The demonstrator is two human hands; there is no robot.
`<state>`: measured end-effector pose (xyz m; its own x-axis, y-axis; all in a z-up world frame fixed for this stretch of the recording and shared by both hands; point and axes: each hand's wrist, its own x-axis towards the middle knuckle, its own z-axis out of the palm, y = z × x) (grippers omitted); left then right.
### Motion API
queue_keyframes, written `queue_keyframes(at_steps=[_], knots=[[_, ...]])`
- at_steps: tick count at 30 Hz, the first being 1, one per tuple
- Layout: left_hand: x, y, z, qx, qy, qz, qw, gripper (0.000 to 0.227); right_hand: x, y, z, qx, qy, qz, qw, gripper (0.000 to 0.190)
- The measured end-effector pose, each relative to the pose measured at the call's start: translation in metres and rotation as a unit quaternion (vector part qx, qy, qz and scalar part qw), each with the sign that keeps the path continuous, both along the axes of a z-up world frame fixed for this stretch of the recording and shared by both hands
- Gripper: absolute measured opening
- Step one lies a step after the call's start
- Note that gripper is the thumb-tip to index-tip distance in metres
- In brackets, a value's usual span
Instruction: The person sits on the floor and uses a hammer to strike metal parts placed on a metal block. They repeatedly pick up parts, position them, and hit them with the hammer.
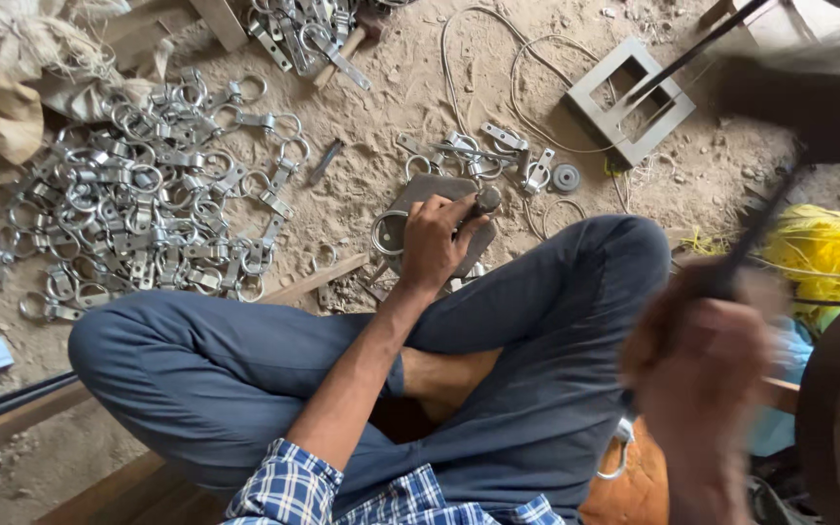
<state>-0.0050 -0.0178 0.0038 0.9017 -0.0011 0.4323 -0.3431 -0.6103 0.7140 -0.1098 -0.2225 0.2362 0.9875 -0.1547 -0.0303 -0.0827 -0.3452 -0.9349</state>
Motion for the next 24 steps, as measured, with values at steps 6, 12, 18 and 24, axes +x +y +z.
queue_keyframes(at_steps=[6,12,18,24], knots=[[0.000,0.001,0.001,0.016,-0.005,0.005,1.000,0.037,0.015,0.022,-0.064,-0.349,-0.223,0.119,0.902,0.026],[0.005,0.001,-0.004,-0.009,-0.003,0.012,1.000,0.032,0.025,0.011,-0.093,-0.121,-0.116,0.174,0.970,0.020],[0.006,-0.009,-0.036,0.008,-0.039,0.033,0.999,0.038,0.099,0.008,-0.153,0.121,0.116,-0.006,0.986,0.018],[0.020,-0.012,-0.051,-0.019,0.022,0.042,0.999,0.034,0.169,-0.004,-0.249,0.234,0.153,-0.019,0.960,0.021]])
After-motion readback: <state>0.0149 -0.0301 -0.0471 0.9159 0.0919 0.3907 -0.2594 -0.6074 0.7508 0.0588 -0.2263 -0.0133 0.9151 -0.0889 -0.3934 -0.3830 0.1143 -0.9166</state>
